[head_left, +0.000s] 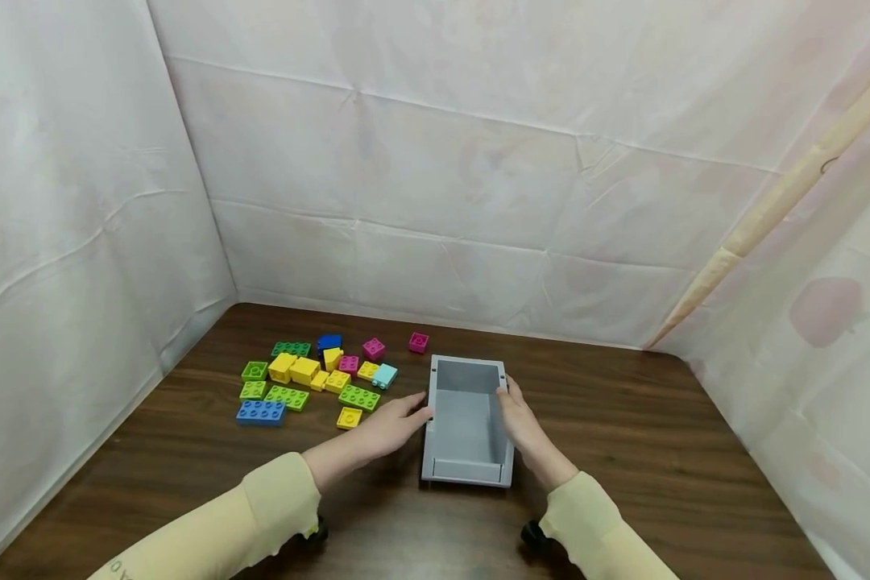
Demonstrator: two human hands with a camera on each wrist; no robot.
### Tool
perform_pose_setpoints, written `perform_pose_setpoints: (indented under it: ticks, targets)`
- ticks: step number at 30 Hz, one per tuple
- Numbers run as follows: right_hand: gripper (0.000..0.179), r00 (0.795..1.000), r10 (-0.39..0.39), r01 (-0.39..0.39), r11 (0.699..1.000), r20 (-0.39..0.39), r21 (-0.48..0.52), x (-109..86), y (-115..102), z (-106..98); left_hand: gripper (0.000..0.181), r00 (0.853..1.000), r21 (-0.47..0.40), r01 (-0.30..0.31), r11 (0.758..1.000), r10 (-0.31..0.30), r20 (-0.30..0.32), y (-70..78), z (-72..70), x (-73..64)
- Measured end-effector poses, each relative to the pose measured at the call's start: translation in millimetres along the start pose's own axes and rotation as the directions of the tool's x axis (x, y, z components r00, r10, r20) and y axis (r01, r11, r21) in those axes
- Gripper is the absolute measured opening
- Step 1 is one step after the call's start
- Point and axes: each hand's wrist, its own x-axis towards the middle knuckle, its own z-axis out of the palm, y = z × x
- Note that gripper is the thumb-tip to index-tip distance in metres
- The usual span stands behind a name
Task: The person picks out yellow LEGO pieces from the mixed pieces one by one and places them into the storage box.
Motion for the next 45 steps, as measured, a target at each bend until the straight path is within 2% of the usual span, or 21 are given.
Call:
perform_pose_setpoints:
  ticks: [3,5,6,7,9,11,12,14,18,22,24,28,33,38,45]
  targets:
    - [0.053,1.0,-0.01,0.01,1.0,-0.012,-0.002,0.3,-0.1,0.7,0.049,0.998,0.158,-0.069,0.985,0.066,0.022,-2.0,-11.5,-7.7]
    - [0.053,1.0,-0.02,0.02,1.0,-0.017,-0.001,0.8,-0.6,1.5,0.046,0.994,0.284,-0.11,0.952,0.108,0.022,-4.7,-18.5,-14.1]
    - [0.053,1.0,-0.022,0.022,1.0,-0.017,0.002,1.0,-0.7,2.0,0.046,0.992,0.353,-0.123,0.928,0.124,0.02,-6.4,-22.0,-17.2]
    - [0.053,1.0,-0.021,0.021,1.0,-0.019,0.0,1.1,-0.8,2.4,0.046,0.989,0.422,-0.137,0.896,0.144,0.014,-8.5,-25.3,-19.8]
    - [0.053,1.0,-0.018,0.018,1.0,-0.023,-0.004,1.3,-0.8,3.0,0.046,0.984,0.568,-0.154,0.808,0.18,0.01,-14.2,-32.4,-23.1]
    - [0.053,1.0,-0.012,0.012,1.0,-0.026,-0.007,1.4,-0.6,3.7,0.047,0.98,0.672,-0.153,0.724,0.197,0.012,-21.6,-39.3,-24.1]
    - [0.053,1.0,-0.009,0.009,1.0,-0.028,-0.009,1.5,-0.6,3.7,0.047,0.979,0.708,-0.153,0.689,0.201,0.016,-26.0,-42.3,-23.9]
    - [0.053,0.999,-0.009,0.009,1.0,-0.032,-0.012,2.1,-0.7,3.6,0.044,0.98,0.747,-0.149,0.647,0.196,0.025,-35.0,-47.6,-23.0]
    - [0.053,0.999,0.001,-0.002,1.0,-0.039,-0.009,2.4,-1.0,4.9,0.034,0.984,0.761,-0.14,0.634,0.176,0.034,-52.2,-52.1,-22.3]
    - [0.054,0.999,0.003,-0.003,1.0,-0.045,-0.01,3.2,-1.8,5.4,0.028,0.977,0.761,-0.161,0.628,0.21,0.033,-62.2,-53.7,-20.8]
    - [0.054,0.999,0.0,-0.001,1.0,-0.043,-0.007,3.4,-2.4,5.3,0.027,0.972,0.755,-0.172,0.633,0.232,0.027,-64.9,-54.9,-19.6]
    - [0.055,0.999,0.0,-0.001,1.0,-0.047,-0.012,3.2,-2.8,5.6,0.026,0.966,0.742,-0.191,0.642,0.258,0.025,-67.7,-58.6,-16.4]
    - [0.055,0.999,0.003,-0.003,1.0,-0.043,-0.011,2.5,-4.4,4.8,0.026,0.963,0.744,-0.206,0.636,0.268,0.037,-69.0,-62.0,-11.9]
    - [0.056,0.999,0.002,-0.003,1.0,-0.045,-0.015,1.9,-5.4,4.3,0.027,0.963,0.74,-0.209,0.64,0.267,0.042,-69.7,-63.1,-9.6]
    - [0.055,0.998,0.009,-0.01,1.0,-0.06,-0.019,2.4,-5.4,5.6,0.029,0.968,0.754,-0.2,0.626,0.244,0.054,-67.1,-65.0,-8.2]
